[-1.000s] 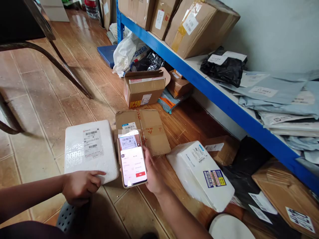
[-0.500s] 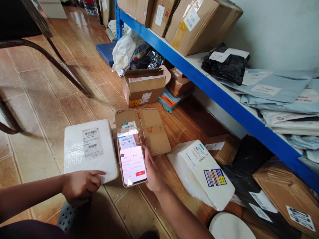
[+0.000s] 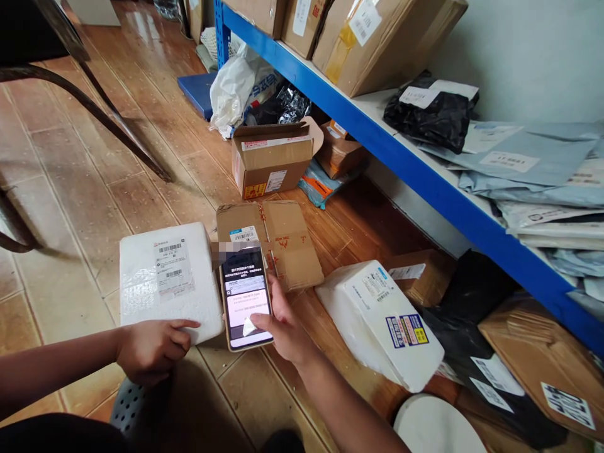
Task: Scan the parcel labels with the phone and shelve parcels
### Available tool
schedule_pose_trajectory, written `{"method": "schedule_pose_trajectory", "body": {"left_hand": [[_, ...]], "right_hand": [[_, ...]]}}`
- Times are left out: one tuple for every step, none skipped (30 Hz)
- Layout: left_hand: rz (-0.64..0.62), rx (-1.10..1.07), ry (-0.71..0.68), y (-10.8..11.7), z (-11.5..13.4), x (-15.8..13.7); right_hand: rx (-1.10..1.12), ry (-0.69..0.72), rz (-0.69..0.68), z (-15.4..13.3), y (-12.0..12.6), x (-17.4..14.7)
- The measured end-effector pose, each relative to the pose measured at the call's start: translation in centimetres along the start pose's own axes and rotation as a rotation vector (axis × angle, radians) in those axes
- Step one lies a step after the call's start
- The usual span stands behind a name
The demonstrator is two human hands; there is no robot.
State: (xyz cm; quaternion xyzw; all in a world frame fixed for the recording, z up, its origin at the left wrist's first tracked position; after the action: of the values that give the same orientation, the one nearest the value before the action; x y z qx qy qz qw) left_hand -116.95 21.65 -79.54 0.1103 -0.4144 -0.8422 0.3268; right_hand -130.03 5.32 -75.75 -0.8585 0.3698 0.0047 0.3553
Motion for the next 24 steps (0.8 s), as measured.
{"method": "schedule_pose_trajectory", "body": {"left_hand": [[0.005, 0.001, 0.001, 0.0, 0.0, 0.0], [0.011, -0.001, 0.001, 0.1, 0.0, 0.0], [0.019, -0.003, 0.0, 0.2, 0.0, 0.0], [0.025, -0.005, 0.001, 0.3, 0.0, 0.1], [0.028, -0.007, 0.002, 0.4, 0.1, 0.1], [0.029, -0.007, 0.003, 0.4, 0.1, 0.1], [0.027, -0.007, 0.002, 0.4, 0.1, 0.2], [0.024, -0.008, 0.001, 0.4, 0.1, 0.2], [0.021, -0.01, -0.001, 0.4, 0.1, 0.2], [0.018, -0.012, -0.002, 0.4, 0.2, 0.2], [0.017, -0.013, -0.003, 0.4, 0.2, 0.2], [0.018, -0.012, -0.002, 0.4, 0.1, 0.2], [0.019, -0.011, 0.0, 0.4, 0.1, 0.2], [0.02, -0.011, 0.0, 0.4, 0.1, 0.2], [0.022, -0.013, -0.002, 0.4, 0.1, 0.1], [0.024, -0.016, -0.006, 0.4, 0.1, 0.1], [0.027, -0.02, -0.009, 0.4, 0.1, 0.1], [0.029, -0.024, -0.009, 0.4, 0.1, 0.1], [0.029, -0.026, -0.008, 0.3, 0.1, 0.0], [0.026, -0.029, -0.006, 0.3, 0.0, 0.0], [0.021, -0.03, -0.003, 0.2, 0.0, 0.0], [0.015, -0.033, 0.0, 0.2, 0.0, 0.0], [0.008, -0.037, 0.001, 0.1, -0.1, 0.0], [0.003, -0.04, 0.002, 0.1, -0.1, 0.0]], "right_hand": [[0.0, -0.001, 0.019, 0.2, 0.1, 0.0], [0.0, -0.005, 0.04, 0.4, 0.3, 0.0], [-0.004, -0.012, 0.064, 0.7, 0.4, 0.0], [-0.011, -0.022, 0.089, 0.9, 0.6, 0.0], [-0.019, -0.03, 0.111, 1.1, 0.7, 0.0], [-0.025, -0.035, 0.128, 1.3, 0.8, 0.0], [-0.024, -0.036, 0.135, 1.4, 0.9, 0.0], [-0.018, -0.035, 0.128, 1.4, 0.9, -0.1], [-0.009, -0.031, 0.113, 1.4, 0.8, -0.1], [-0.005, -0.027, 0.096, 1.3, 0.8, -0.1], [-0.005, -0.024, 0.081, 1.3, 0.7, -0.1], [-0.008, -0.026, 0.062, 1.2, 0.6, -0.2], [-0.009, -0.027, 0.044, 1.1, 0.5, -0.2], [-0.007, -0.029, 0.024, 1.0, 0.3, -0.2], [0.0, -0.031, 0.0, 0.8, 0.1, -0.2], [0.009, -0.033, -0.023, 0.7, -0.2, -0.1], [0.014, -0.031, -0.04, 0.6, -0.4, -0.1], [0.016, -0.026, -0.05, 0.4, -0.5, -0.1], [0.015, -0.016, -0.055, 0.3, -0.6, -0.1], [0.013, -0.006, -0.06, 0.2, -0.6, -0.1], [0.014, 0.006, -0.066, 0.1, -0.6, -0.2], [0.017, 0.014, -0.073, 0.0, -0.5, -0.3], [0.018, 0.019, -0.078, -0.1, -0.4, -0.4], [0.017, 0.021, -0.077, -0.1, -0.1, -0.6]]}}
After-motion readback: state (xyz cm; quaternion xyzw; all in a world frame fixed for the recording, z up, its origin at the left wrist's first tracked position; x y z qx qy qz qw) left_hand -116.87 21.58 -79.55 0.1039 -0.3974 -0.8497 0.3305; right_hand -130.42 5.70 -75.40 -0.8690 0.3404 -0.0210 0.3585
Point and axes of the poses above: each hand's wrist, its own x-axis towards the middle knuckle, its own y-axis out of the back of the hand, z = x × y, the point moved 8 cm from there along x, towards the middle knuckle, and after that the axes turned 12 degrees about y, right-handed, at the moved point
